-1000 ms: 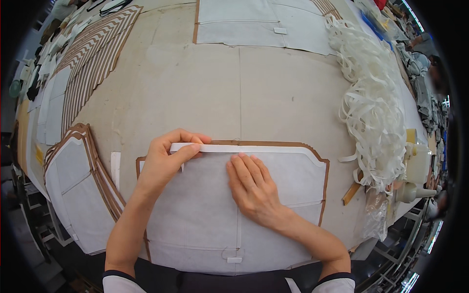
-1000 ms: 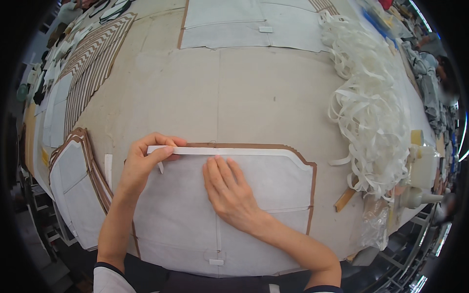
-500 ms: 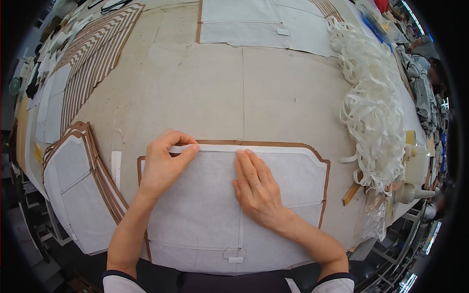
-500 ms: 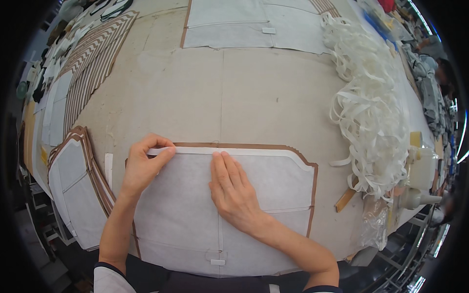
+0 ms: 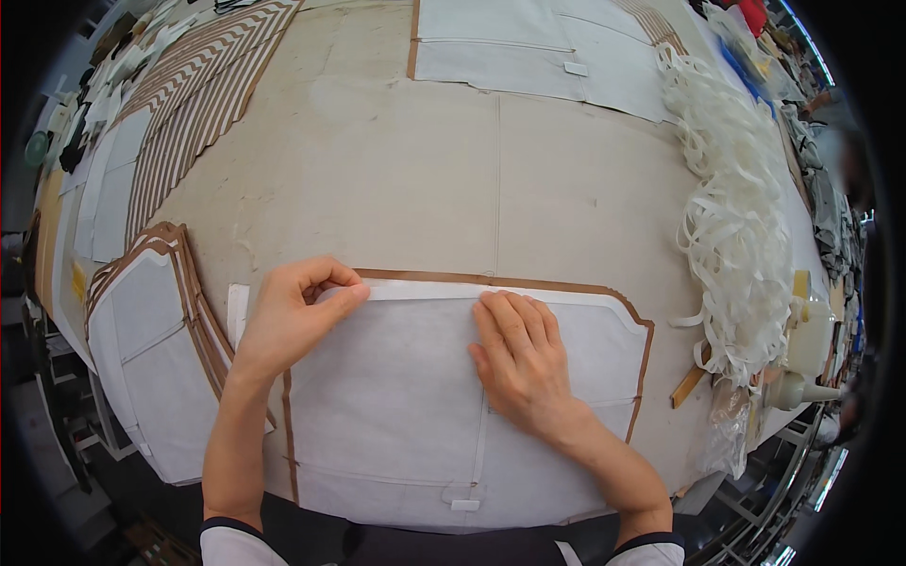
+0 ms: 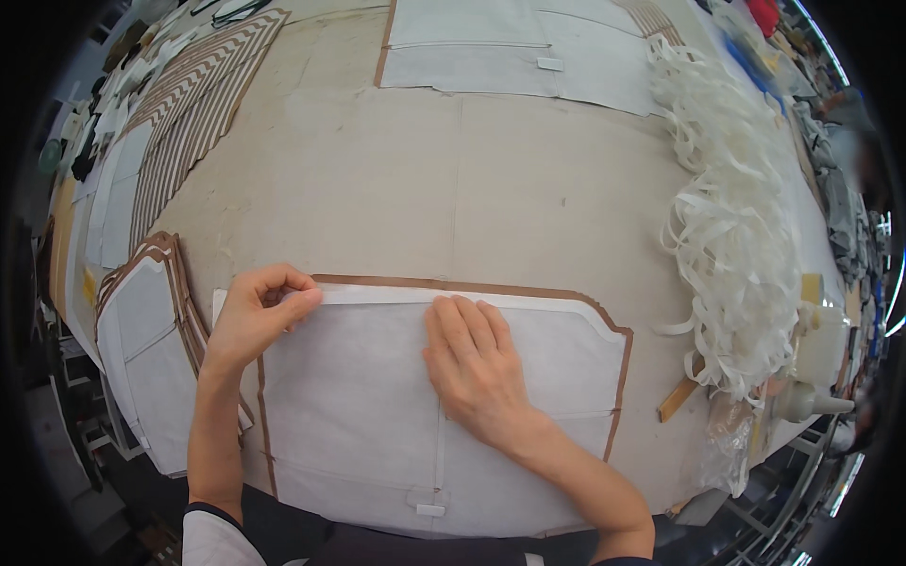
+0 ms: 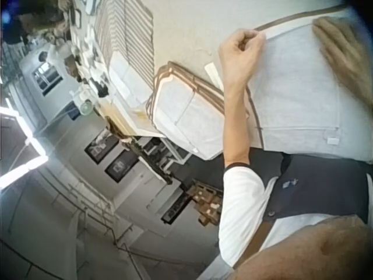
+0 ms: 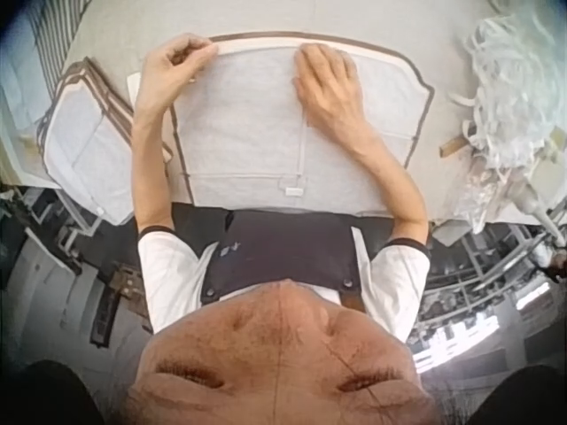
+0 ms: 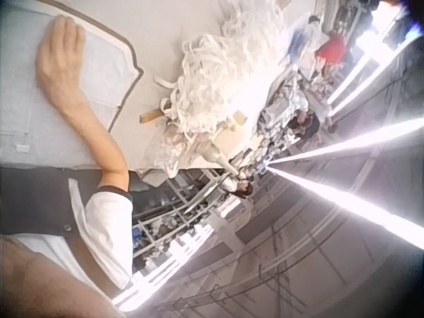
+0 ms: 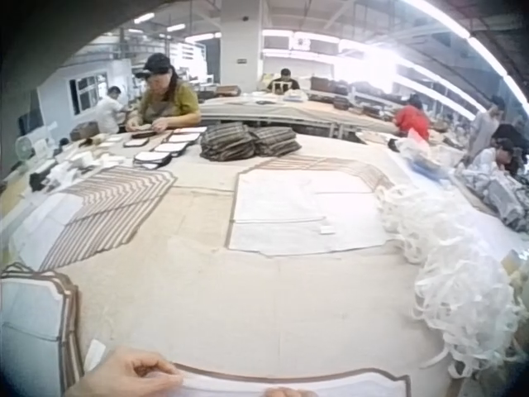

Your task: Applying adhesive tape to the edges of leather panels to prepare them for assembly.

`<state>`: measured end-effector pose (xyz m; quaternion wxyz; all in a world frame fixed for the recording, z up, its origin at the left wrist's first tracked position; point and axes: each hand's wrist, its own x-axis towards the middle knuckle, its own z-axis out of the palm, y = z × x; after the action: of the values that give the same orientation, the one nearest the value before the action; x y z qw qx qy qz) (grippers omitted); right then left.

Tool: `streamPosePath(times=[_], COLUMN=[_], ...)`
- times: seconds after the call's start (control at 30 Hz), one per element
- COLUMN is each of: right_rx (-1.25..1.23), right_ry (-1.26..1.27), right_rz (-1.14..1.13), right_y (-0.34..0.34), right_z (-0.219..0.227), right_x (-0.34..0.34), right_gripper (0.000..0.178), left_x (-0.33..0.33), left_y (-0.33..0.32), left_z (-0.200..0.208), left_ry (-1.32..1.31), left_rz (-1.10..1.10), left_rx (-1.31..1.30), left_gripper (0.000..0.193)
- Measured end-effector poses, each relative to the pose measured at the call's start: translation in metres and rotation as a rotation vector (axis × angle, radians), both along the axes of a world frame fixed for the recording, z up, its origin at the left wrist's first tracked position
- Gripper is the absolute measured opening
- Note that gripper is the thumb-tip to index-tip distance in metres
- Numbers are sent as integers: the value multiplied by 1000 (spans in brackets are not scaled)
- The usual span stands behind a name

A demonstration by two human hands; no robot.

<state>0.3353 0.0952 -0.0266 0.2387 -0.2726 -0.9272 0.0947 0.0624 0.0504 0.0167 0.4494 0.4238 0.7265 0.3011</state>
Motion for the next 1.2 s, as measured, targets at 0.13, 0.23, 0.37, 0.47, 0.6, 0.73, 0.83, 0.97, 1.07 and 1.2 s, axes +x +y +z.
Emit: streamPosePath(times=[0.13,0.23,0.37,0.47,0.6,0.73,0.83,0.97,1.07,1.2], right_rx=[-27,-17,-33,-2,15,35,59,27,24,57], right_ry=[-7,-28,-64,-99,-115,-135,-157,-71,-15,-12], right_rz=[1,0,10,0,-9,-13,-8,-23,17,31], right_y=[1,1,0,0,0,1,1,2,3,1], right_z=[-1,0,1,4,4,6,9,4,2,1], right_x=[-1,-2,-2,-4,-7,-10,-14,-23,-34,-42], right_gripper=[46,47,59,49,49,51,51,49,47,47], left_x=[-3,-7,-8,-7,-8,-8,-8,-6,-6,-11], left_y=[-10,-10,-10,-9,-8,-7,-8,-8,-9,-13], left_z=[0,-5,-14,-15,-15,-17,-15,-15,-14,-15], left_ry=[148,145,131,152,166,194,190,188,199,85], left_rz=[21,47,47,107,105,97,96,97,92,94], left_rx=[121,106,50,68,43,65,94,96,88,108], left_gripper=[16,18,17,17,18,19,17,17,17,16])
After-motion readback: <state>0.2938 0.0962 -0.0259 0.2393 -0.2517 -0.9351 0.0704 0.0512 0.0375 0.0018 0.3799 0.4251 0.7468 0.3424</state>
